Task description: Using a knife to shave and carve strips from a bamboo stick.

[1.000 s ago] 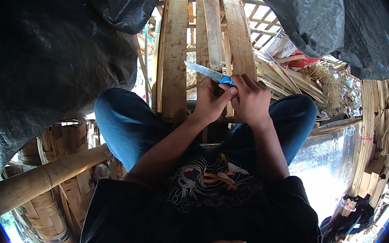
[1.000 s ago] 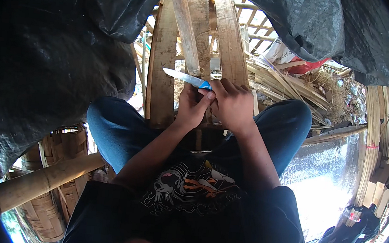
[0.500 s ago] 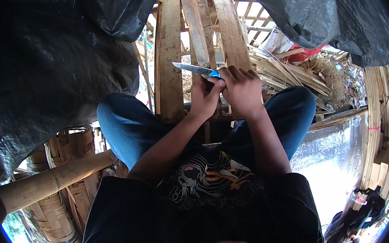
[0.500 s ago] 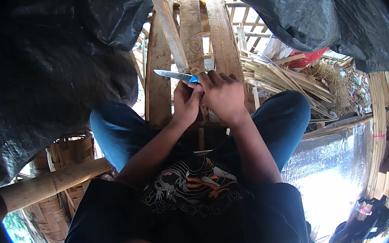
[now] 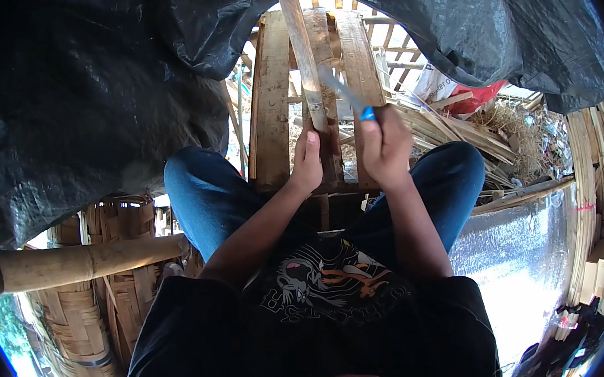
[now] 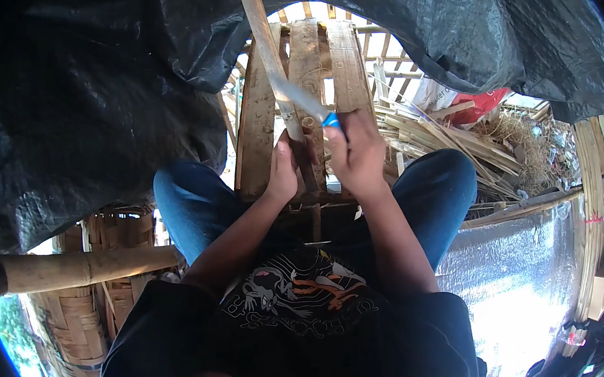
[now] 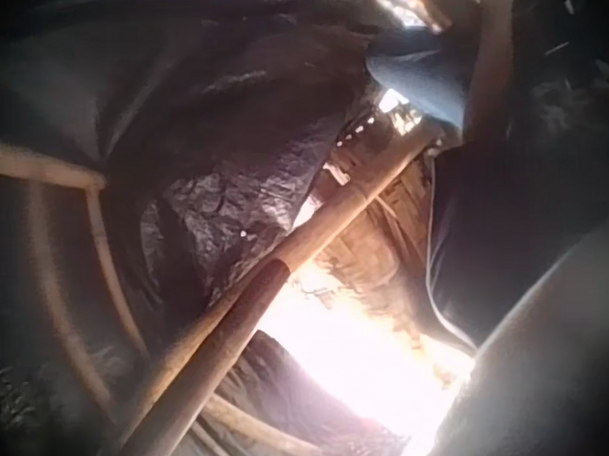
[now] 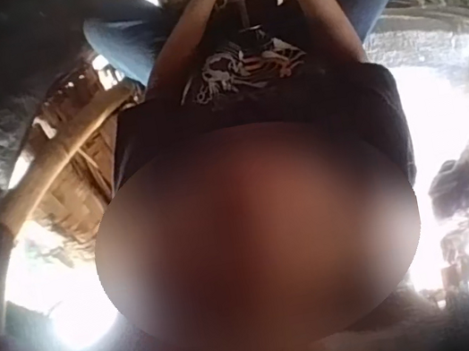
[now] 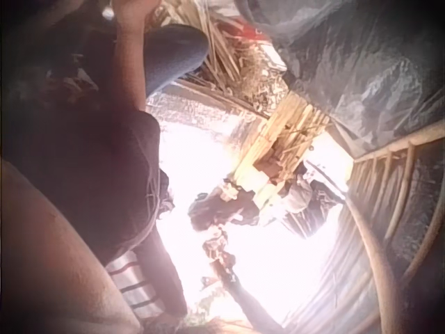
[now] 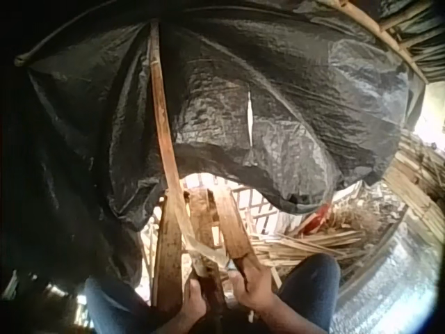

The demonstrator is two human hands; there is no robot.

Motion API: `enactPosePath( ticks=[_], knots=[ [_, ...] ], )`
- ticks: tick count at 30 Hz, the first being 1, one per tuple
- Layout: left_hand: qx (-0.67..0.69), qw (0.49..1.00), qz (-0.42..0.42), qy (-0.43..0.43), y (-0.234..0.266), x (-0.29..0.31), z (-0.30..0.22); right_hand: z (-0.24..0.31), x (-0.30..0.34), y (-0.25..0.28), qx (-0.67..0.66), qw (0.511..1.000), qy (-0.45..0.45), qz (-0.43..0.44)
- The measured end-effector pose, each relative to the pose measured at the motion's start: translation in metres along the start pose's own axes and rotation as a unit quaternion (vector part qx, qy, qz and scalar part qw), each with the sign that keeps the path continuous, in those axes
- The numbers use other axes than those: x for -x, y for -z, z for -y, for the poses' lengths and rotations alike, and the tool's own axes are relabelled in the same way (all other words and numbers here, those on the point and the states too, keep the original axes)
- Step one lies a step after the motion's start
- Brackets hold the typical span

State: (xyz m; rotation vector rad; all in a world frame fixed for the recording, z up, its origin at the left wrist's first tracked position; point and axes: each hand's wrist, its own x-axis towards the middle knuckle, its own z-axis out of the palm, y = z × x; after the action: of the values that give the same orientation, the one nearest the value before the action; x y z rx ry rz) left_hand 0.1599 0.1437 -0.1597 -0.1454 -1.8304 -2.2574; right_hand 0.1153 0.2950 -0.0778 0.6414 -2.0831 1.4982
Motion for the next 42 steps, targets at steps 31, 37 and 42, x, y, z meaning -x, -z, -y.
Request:
enactPosePath(
  ticks=[31, 37, 42],
  knots=[
    [-0.329, 0.930, -0.127, -0.103, 0.081, -0.080, -0.222, -0.035, -0.040, -0.005, 0.132, 0.941, 0.184, 0.251],
    [-0.188, 0.979, 0.073, 0.038, 0.057, -0.238, -0.226, -0.049, -0.030, -0.012, 0.067, 0.943, 0.163, 0.283],
    [-0.032, 0.988, -0.153, 0.010, -0.003, -0.260, -0.228, -0.016, -0.044, 0.011, -0.062, 0.965, 0.003, 0.253]
  ],
)
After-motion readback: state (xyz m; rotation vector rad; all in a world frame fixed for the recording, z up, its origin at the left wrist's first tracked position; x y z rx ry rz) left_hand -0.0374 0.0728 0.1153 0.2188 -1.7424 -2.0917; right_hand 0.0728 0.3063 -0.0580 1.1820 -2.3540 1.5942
